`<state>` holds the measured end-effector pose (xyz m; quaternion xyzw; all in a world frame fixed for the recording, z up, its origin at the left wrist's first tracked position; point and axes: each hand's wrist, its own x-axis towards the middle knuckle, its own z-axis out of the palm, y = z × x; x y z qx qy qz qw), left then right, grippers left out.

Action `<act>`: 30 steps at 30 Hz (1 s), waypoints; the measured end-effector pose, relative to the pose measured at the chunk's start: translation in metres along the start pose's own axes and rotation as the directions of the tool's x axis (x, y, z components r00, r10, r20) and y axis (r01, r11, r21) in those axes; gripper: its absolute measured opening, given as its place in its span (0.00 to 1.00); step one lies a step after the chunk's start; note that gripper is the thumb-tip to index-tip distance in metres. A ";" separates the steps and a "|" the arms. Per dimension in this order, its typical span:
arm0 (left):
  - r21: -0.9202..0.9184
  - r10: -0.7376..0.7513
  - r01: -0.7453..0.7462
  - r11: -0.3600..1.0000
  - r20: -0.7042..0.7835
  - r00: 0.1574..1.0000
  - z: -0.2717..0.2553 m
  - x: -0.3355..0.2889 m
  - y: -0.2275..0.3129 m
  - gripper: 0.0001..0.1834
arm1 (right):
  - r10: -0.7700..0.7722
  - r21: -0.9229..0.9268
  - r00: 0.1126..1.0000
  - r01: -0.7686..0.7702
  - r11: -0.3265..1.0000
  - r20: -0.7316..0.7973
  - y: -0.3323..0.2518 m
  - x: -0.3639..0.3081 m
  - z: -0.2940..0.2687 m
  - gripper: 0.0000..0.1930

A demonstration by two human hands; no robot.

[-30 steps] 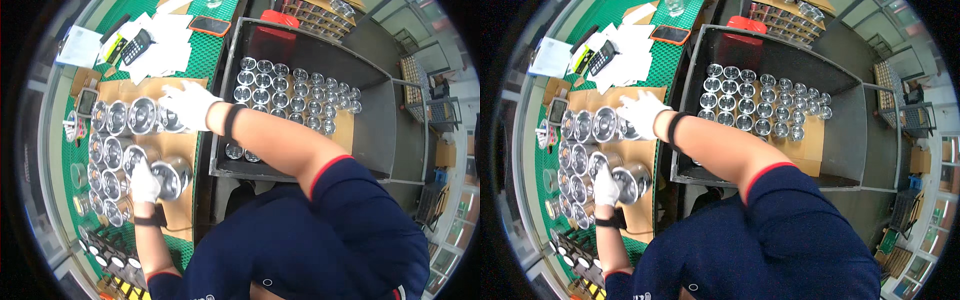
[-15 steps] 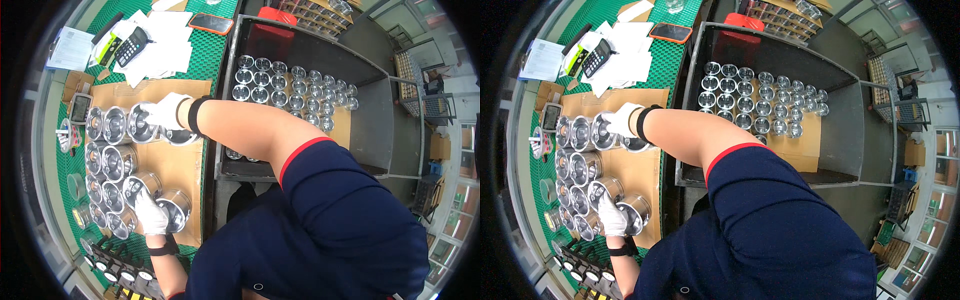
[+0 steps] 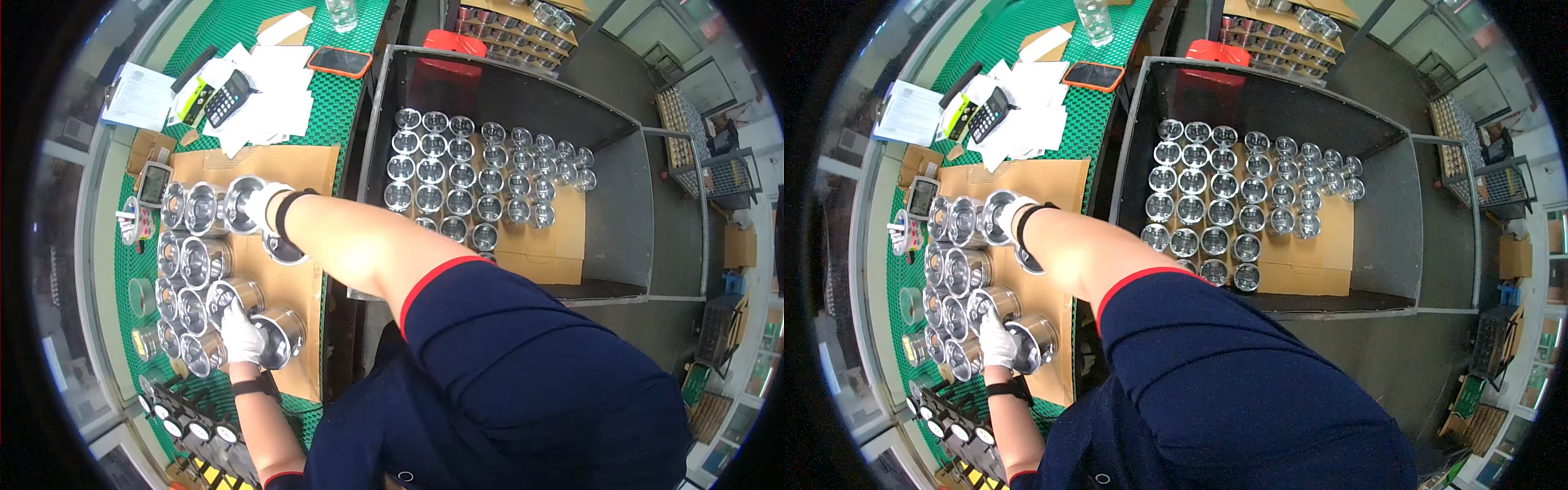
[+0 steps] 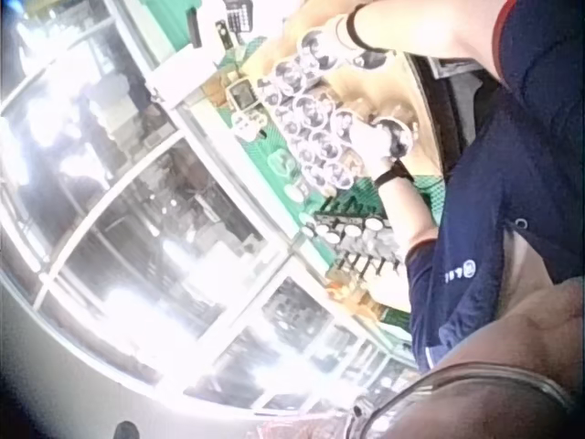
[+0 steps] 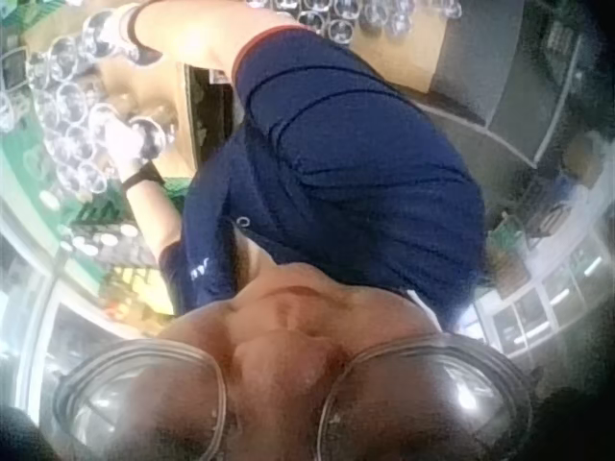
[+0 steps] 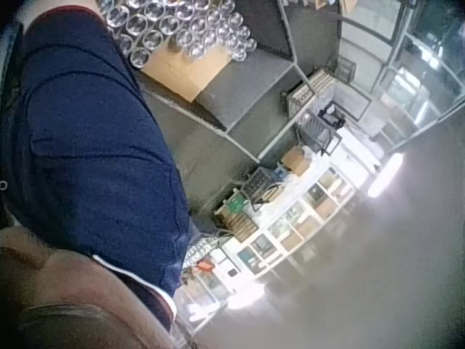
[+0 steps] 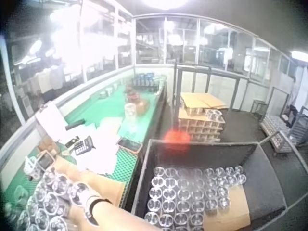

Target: Inspecting and measuring metal pistons using dial gauges on a workbench and organizing them.

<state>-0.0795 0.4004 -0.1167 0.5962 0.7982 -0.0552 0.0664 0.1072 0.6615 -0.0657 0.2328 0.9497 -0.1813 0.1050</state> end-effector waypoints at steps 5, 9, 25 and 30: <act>-0.032 0.030 -0.029 0.999 0.018 0.999 0.003 -0.003 -0.006 0.44 | 0.137 0.234 0.988 -0.115 0.965 -0.078 -0.005 -0.105 -0.004 0.23; -0.061 0.043 -0.050 0.997 -0.104 0.994 0.009 -0.003 -0.008 0.44 | 0.421 0.729 0.902 -0.224 0.647 -0.097 0.032 -0.237 0.027 0.26; 0.090 0.030 -0.017 0.996 -0.148 0.989 -0.094 -0.068 0.295 0.43 | 0.959 0.127 0.215 -0.973 0.194 0.184 0.236 -0.795 0.233 0.10; -0.254 0.372 -0.340 0.906 0.091 0.924 -0.057 -0.049 0.517 0.34 | 0.920 0.311 0.172 -0.949 0.058 0.353 0.290 -0.840 0.344 0.26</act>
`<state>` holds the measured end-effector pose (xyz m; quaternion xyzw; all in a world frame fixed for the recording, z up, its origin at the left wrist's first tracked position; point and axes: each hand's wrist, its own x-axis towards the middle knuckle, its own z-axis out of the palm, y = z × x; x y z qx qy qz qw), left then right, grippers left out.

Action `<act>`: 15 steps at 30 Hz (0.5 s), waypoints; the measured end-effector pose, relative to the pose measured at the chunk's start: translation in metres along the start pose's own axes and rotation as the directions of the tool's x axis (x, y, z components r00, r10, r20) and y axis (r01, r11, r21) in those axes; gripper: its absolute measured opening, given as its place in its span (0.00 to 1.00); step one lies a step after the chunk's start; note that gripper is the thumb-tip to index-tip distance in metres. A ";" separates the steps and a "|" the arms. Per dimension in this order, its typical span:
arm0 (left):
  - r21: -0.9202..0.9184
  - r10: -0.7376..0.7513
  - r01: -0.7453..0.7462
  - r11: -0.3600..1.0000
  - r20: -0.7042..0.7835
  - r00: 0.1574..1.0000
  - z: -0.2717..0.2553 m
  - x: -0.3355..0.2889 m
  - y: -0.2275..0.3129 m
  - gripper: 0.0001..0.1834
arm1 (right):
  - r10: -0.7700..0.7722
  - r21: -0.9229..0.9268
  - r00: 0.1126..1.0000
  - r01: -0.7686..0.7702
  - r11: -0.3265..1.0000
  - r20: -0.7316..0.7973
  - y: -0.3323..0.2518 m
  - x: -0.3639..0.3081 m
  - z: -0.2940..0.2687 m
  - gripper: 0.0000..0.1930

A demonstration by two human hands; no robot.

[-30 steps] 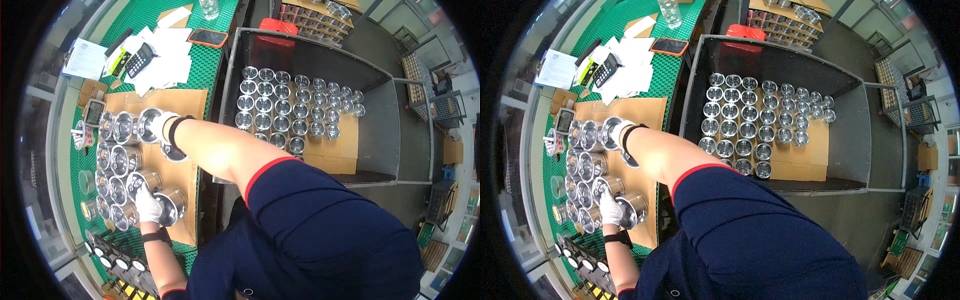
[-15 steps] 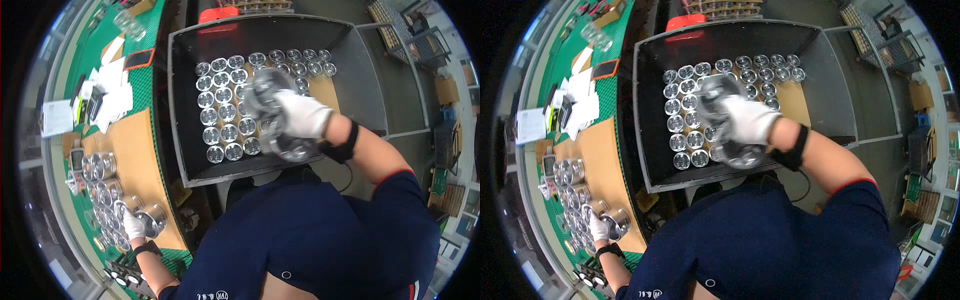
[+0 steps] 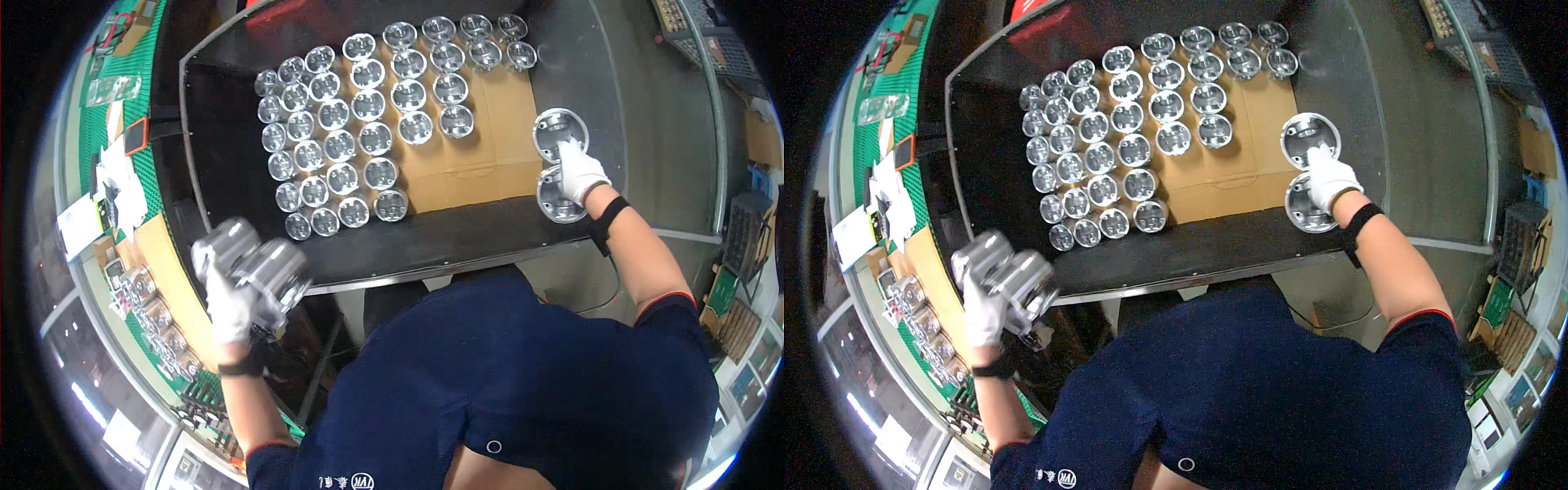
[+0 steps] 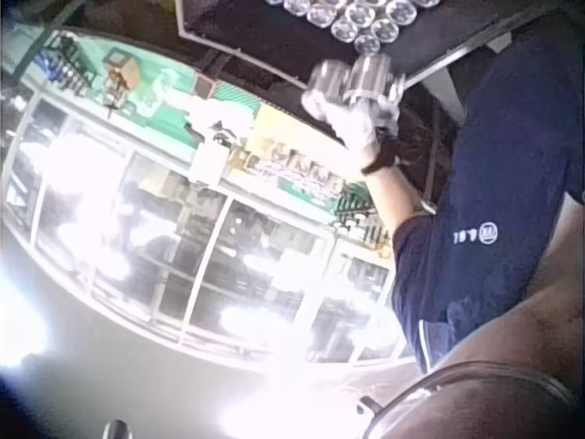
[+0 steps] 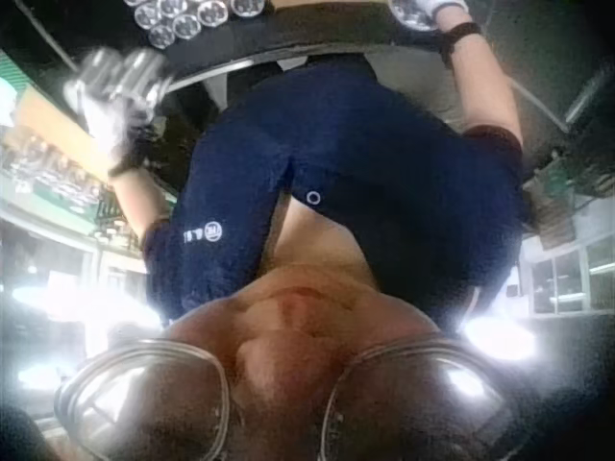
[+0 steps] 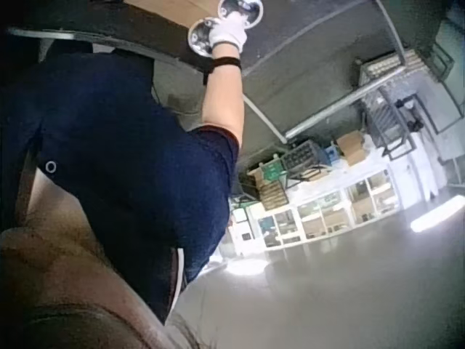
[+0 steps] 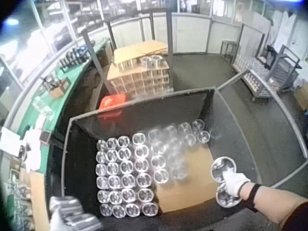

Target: Inspecting and measuring metal pistons using dial gauges on a workbench and organizing them.

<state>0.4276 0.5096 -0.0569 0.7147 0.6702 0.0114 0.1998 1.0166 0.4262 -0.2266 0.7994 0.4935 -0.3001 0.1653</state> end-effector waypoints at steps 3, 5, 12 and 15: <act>-0.211 0.075 -0.038 0.977 0.171 0.982 0.077 0.050 0.062 0.34 | -0.031 -0.061 0.997 0.035 0.998 0.071 -0.006 0.028 0.032 0.27; -0.093 0.142 -0.124 0.988 0.222 0.965 0.146 0.075 0.078 0.36 | 0.044 0.048 0.979 -0.055 0.997 0.201 -0.012 0.057 0.064 0.31; 0.166 0.182 -0.393 0.904 0.682 0.708 0.356 0.123 0.136 0.41 | -0.090 0.080 0.931 0.066 0.995 0.354 -0.083 0.095 0.148 0.25; 0.207 0.185 -0.534 0.820 0.787 0.588 0.432 0.135 0.147 0.37 | -0.079 0.254 0.913 -0.028 0.967 0.400 -0.095 0.117 0.177 0.19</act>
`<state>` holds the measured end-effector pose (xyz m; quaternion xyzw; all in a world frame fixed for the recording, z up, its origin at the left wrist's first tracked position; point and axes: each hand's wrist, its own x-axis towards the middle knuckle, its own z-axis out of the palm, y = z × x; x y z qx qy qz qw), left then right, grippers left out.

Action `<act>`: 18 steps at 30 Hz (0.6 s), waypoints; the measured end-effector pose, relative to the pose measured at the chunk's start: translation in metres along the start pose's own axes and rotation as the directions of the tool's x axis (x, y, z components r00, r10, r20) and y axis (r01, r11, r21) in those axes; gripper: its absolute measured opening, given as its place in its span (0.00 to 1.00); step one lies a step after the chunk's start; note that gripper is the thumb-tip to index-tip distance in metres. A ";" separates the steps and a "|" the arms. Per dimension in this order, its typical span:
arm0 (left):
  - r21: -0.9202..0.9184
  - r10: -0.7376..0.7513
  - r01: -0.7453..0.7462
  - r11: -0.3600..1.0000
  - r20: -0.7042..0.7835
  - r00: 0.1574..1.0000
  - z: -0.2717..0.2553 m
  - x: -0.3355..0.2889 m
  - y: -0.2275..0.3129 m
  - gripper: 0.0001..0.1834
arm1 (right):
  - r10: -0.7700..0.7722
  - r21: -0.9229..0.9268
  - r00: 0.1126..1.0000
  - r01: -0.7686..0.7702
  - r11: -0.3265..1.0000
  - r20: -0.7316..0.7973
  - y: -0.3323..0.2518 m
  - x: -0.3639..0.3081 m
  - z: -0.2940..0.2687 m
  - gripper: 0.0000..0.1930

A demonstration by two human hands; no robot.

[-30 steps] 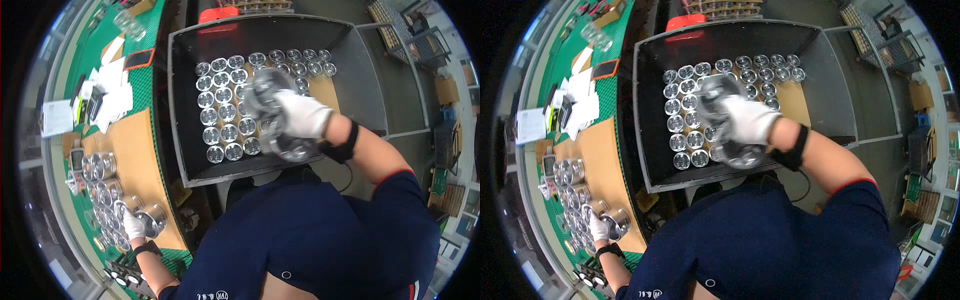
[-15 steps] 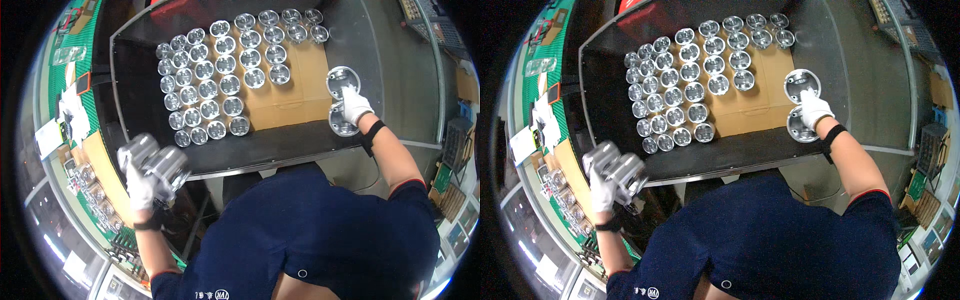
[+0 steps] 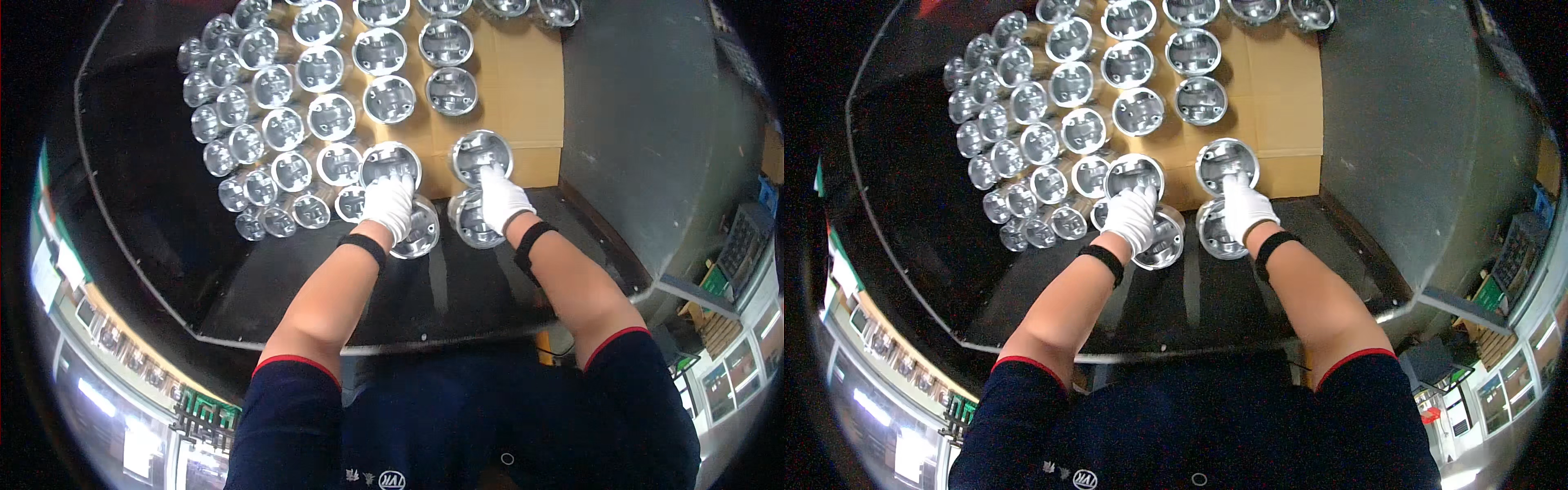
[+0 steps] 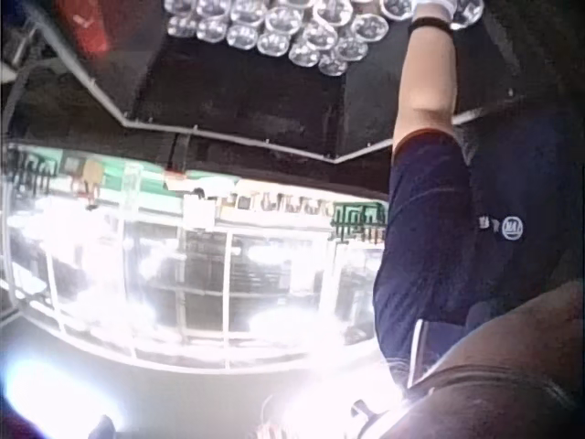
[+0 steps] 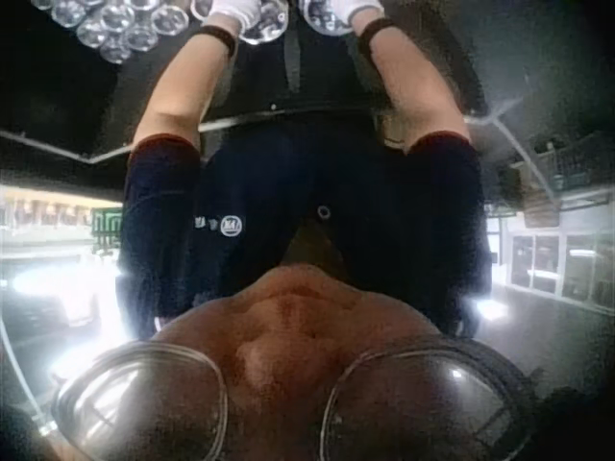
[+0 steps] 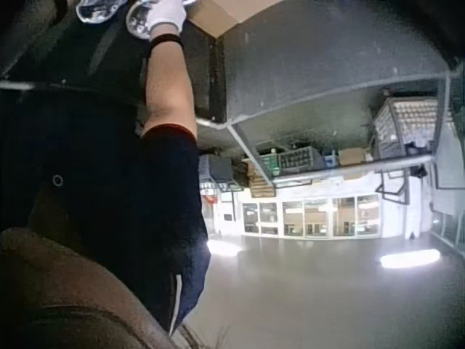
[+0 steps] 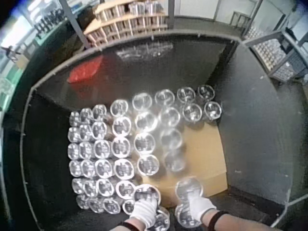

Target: Inspecting and measuring metal pistons using dial gauges on a workbench and organizing them.

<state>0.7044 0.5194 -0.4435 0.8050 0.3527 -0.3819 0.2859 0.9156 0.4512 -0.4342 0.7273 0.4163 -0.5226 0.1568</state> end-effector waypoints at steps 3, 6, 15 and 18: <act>0.040 0.011 -0.008 0.999 -0.059 0.998 0.049 0.047 -0.005 0.34 | -0.120 -0.079 0.993 0.118 0.990 -0.017 0.004 0.045 0.039 0.16; 0.018 -0.012 0.015 1.000 -0.135 0.991 0.083 0.081 -0.011 0.27 | -0.144 -0.095 0.989 0.139 0.986 -0.040 0.008 0.076 0.063 0.16; -0.092 -0.044 0.017 0.996 -0.295 0.954 0.136 0.115 -0.029 0.26 | -0.268 -0.155 0.936 0.237 0.959 -0.226 0.032 0.131 0.125 0.21; -0.048 -0.021 0.001 0.999 -0.418 0.908 0.140 0.111 -0.024 0.29 | -0.280 -0.250 0.916 0.210 0.945 -0.287 0.036 0.140 0.136 0.31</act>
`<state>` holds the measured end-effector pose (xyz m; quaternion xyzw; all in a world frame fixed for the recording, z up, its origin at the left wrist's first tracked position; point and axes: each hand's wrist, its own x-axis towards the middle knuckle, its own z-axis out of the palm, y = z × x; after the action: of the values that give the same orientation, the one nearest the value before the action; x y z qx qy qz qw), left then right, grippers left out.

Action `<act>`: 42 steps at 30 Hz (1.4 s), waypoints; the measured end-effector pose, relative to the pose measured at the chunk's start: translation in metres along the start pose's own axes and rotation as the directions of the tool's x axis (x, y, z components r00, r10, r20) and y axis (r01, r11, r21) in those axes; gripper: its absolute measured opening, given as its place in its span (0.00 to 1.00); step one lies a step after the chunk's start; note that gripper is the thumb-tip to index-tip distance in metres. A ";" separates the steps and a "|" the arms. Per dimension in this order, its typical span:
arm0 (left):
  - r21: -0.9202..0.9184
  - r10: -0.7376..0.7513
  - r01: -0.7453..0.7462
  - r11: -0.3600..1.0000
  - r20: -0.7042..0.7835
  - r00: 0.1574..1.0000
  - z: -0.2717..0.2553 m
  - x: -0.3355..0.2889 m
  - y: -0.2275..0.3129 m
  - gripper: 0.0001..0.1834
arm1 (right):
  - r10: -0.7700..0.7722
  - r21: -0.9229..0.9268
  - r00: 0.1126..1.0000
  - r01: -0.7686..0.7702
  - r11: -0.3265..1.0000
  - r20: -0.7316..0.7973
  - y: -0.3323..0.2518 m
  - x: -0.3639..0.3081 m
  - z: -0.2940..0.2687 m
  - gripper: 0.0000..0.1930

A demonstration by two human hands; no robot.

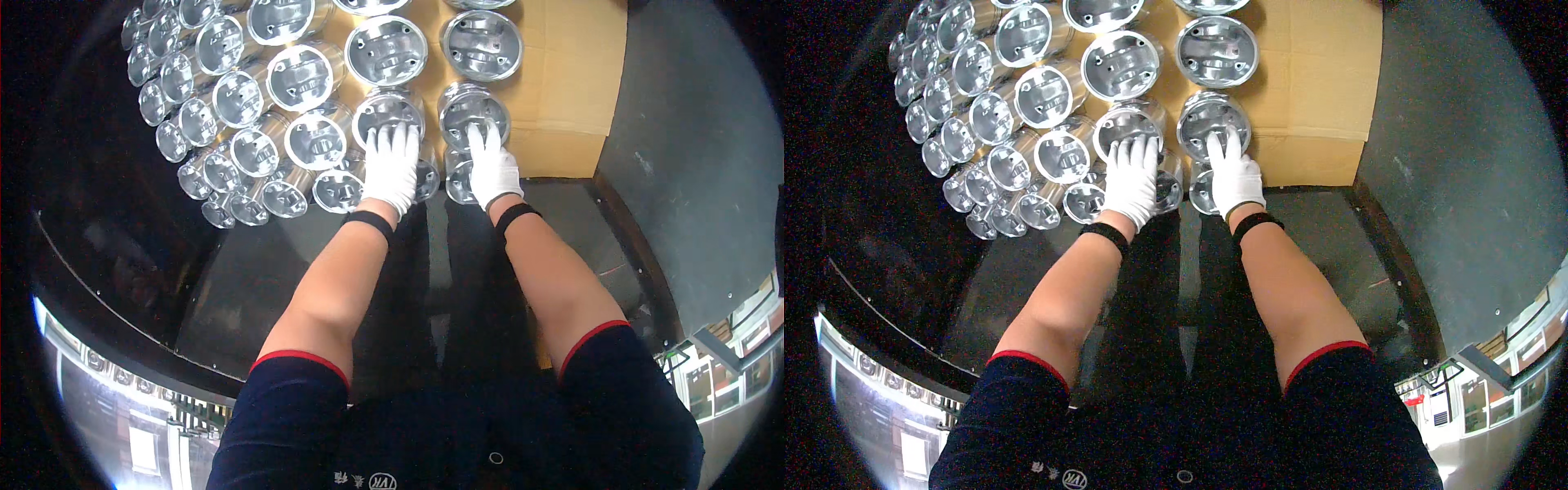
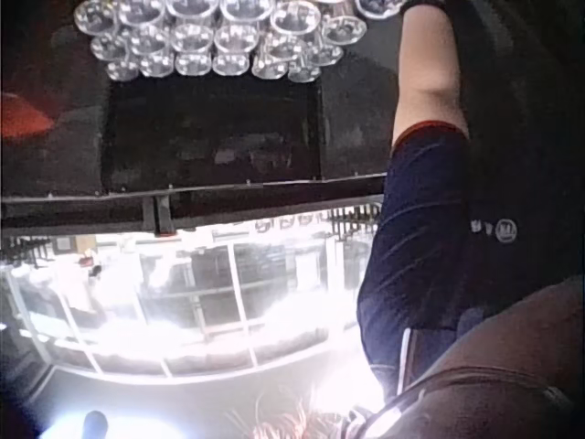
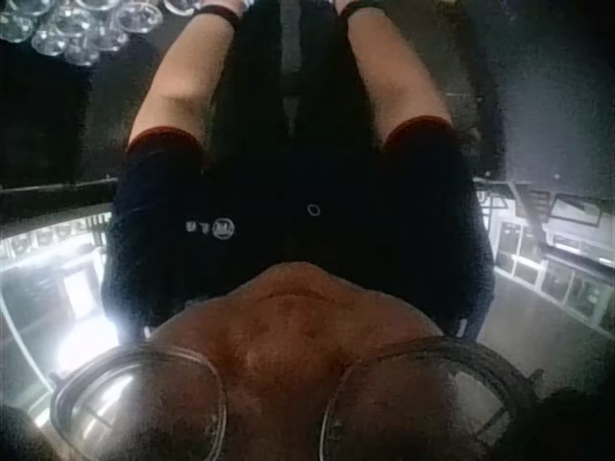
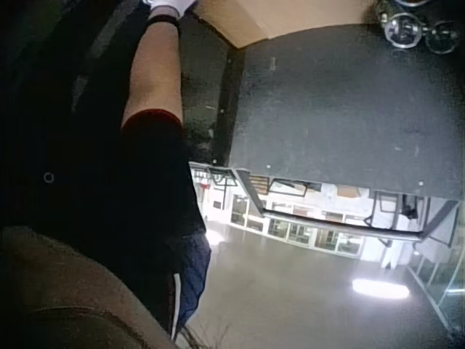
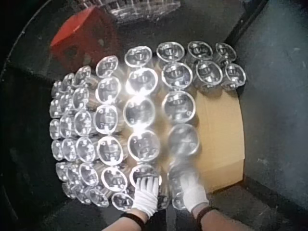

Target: Inspecting and measuring metal pistons using dial gauges on a workbench and organizing them.

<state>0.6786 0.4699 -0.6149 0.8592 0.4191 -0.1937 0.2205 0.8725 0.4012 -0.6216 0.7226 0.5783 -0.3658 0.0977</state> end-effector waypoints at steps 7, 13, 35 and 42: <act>-0.200 0.052 0.077 0.977 0.569 0.820 -0.015 -0.027 0.038 0.24 | 0.084 -0.180 0.974 -0.045 0.983 0.212 -0.007 0.000 -0.023 0.40; -0.153 0.054 0.053 0.987 0.620 0.783 -0.014 -0.035 0.034 0.31 | -0.093 -0.030 0.994 0.091 0.995 -0.056 0.008 -0.041 -0.072 0.41; -0.279 -0.798 0.747 0.603 -0.198 0.570 -0.327 -0.562 -0.258 0.24 | 0.155 0.063 0.970 -0.146 0.987 -0.189 -0.069 -0.195 -0.314 0.32; -0.411 -0.834 0.814 0.409 -0.531 0.151 -0.331 -0.659 -0.426 0.30 | 0.002 0.005 0.971 -0.001 1.000 -0.240 -0.176 -0.167 -0.310 0.34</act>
<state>0.0061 0.4656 -0.0921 0.4907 0.8666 0.0483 -0.0774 0.8315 0.5037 -0.2440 0.7622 0.5843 -0.2772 0.0257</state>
